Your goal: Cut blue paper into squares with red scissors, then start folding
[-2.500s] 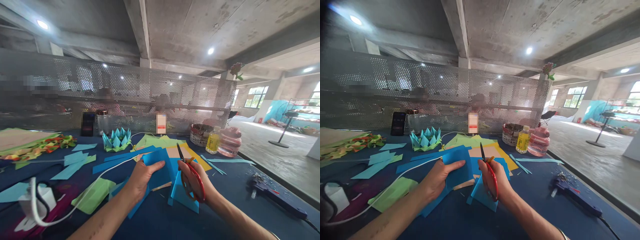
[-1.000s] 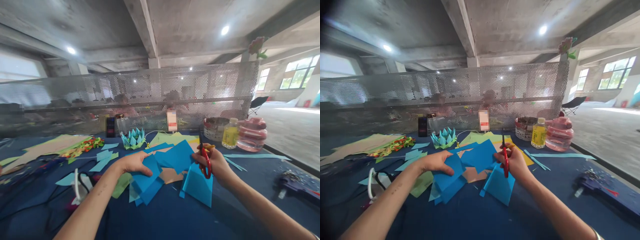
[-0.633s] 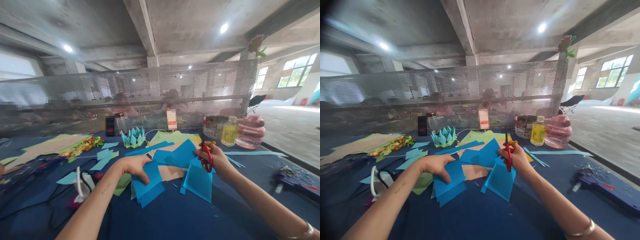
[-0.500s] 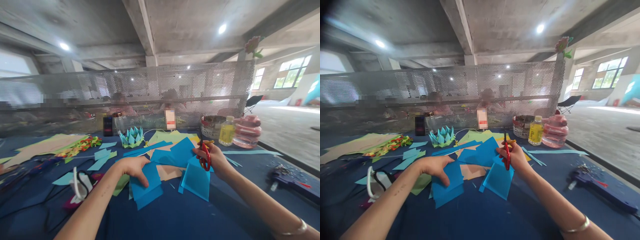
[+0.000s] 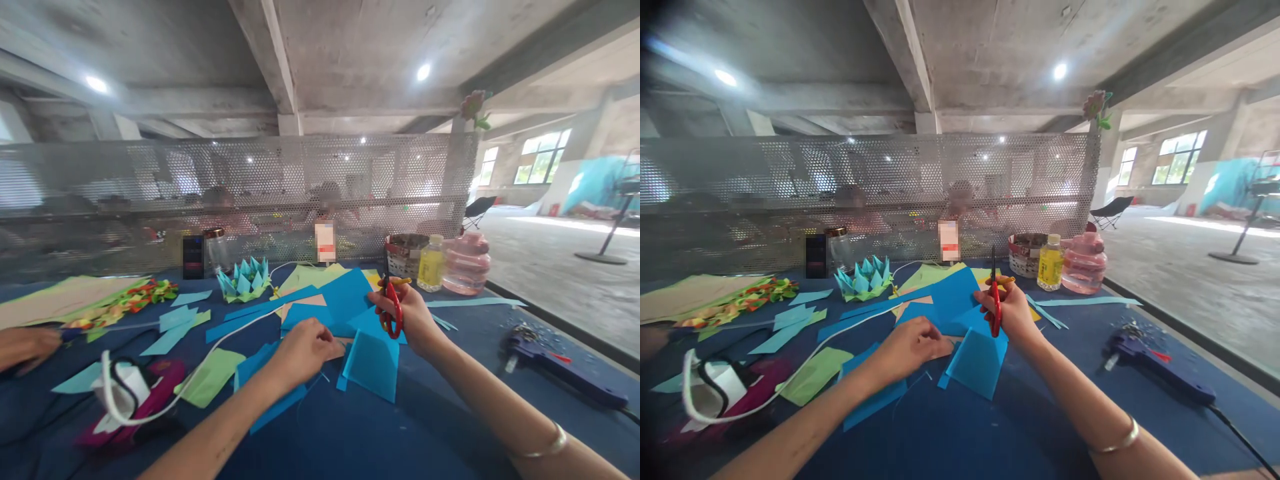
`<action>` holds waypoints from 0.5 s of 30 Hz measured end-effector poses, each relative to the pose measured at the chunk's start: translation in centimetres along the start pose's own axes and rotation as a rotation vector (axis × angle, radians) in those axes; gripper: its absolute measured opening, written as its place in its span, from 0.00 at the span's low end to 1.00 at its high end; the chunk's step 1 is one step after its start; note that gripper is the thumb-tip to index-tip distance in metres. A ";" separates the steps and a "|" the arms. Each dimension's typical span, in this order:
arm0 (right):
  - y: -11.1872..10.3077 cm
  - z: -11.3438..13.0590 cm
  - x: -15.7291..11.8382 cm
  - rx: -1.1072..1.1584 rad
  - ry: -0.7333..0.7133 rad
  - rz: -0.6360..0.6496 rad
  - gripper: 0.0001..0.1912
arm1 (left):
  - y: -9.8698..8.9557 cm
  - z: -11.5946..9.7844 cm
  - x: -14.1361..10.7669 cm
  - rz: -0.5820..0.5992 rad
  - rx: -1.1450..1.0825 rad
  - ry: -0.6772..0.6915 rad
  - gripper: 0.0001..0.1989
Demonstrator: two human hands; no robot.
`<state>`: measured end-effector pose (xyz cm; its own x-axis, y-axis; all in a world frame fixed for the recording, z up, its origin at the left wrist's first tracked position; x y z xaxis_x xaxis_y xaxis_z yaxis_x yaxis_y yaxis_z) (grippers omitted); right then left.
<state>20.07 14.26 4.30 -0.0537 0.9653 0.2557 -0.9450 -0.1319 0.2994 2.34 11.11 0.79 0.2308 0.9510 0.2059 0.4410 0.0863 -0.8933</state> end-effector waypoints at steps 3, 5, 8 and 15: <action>-0.6 0.5 0.4 0.035 -0.036 -0.024 0.30 | 1.4 -2.4 0.5 -0.011 0.135 0.033 0.18; -0.9 0.5 0.6 0.043 -0.036 -0.030 0.30 | 2.4 -3.4 1.2 0.044 0.229 0.026 0.23; -1.2 0.2 0.8 0.056 -0.021 -0.037 0.30 | 3.4 -4.0 2.5 0.100 0.191 0.017 0.26; -1.0 -0.1 0.7 0.081 -0.012 -0.023 0.29 | 4.1 -3.2 3.3 0.112 -0.332 -0.087 0.11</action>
<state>20.97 15.11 4.11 -0.0280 0.9656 0.2587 -0.9168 -0.1279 0.3783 7.71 13.64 -0.90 0.2255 0.9719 0.0670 0.6780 -0.1072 -0.7272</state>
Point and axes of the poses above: each hand's wrist, its own x-axis towards the middle knuckle, its own y-axis out of the palm, z = x × y, the point moved 9 cm from there along x, towards the middle knuckle, and after that the axes turned 11 degrees about x, right-handed, at the moved point
